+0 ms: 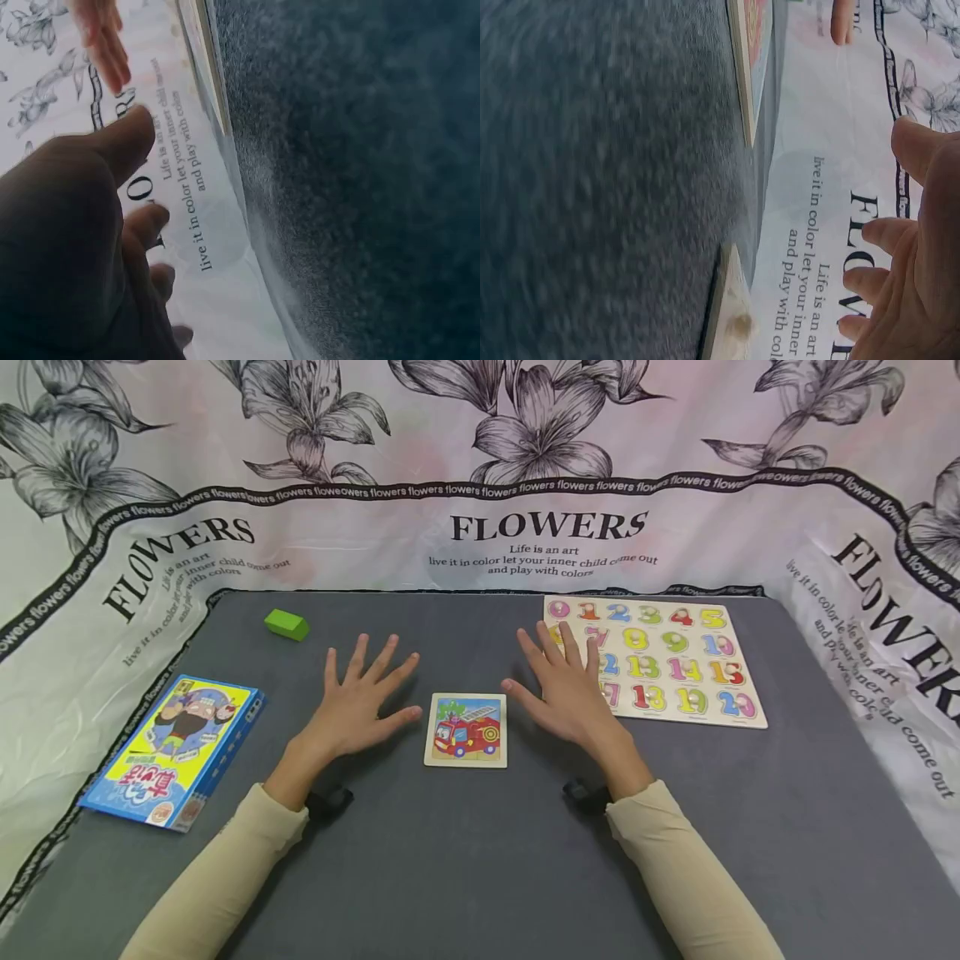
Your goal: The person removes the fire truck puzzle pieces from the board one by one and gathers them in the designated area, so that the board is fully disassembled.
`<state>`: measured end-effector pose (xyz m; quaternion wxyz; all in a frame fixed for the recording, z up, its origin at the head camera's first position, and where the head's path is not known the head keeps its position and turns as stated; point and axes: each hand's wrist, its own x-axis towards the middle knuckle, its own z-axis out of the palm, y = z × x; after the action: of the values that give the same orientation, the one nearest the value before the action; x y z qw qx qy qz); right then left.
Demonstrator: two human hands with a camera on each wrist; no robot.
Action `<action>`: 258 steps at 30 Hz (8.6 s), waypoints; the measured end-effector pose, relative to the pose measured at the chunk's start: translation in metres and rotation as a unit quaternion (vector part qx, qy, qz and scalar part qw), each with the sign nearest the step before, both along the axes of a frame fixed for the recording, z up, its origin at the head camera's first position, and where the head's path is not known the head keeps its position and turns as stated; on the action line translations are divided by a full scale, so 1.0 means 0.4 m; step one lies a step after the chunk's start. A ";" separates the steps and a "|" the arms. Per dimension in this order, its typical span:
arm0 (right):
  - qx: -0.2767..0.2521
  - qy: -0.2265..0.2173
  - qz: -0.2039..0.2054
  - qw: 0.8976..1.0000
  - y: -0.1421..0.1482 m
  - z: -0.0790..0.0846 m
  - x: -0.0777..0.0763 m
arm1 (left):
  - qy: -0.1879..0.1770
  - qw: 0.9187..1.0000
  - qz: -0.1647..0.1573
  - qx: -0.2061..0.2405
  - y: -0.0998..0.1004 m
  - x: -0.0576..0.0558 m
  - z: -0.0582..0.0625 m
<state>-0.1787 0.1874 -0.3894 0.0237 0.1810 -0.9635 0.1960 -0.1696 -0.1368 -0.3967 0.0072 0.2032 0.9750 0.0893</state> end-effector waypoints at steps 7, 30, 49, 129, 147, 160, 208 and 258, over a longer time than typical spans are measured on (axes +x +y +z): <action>-0.013 -0.016 0.033 0.999 -0.024 -0.009 -0.001 | -0.043 0.994 -0.097 0.033 0.004 0.019 -0.008; -0.046 -0.092 0.085 0.991 -0.044 -0.037 -0.021 | -0.099 0.963 -0.239 0.079 0.026 0.068 -0.031; -0.050 -0.091 0.113 0.988 -0.045 -0.047 -0.020 | -0.122 0.959 -0.237 0.098 0.026 0.071 -0.032; 0.108 -0.265 0.242 0.927 -0.233 0.036 -0.182 | -0.136 0.954 -0.240 0.114 0.018 0.071 -0.043; 0.126 -0.274 0.235 0.924 -0.250 0.045 -0.184 | -0.125 0.955 -0.245 0.113 0.017 0.071 -0.045; 0.056 -0.275 0.273 0.920 -0.209 0.027 -0.190 | -0.128 0.955 -0.241 0.113 0.020 0.073 -0.040; 0.099 -0.273 0.249 0.924 -0.248 0.037 -0.178 | -0.116 0.955 -0.247 0.114 0.021 0.080 -0.034; -0.138 -0.094 0.193 0.967 -0.161 -0.090 -0.094 | -0.117 0.957 -0.241 0.106 0.021 0.080 -0.042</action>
<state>-0.2165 0.1229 -0.4255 -0.0806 0.3393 -0.8717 0.3442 -0.1377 -0.1285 -0.4137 0.1212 0.4200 0.8743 0.2112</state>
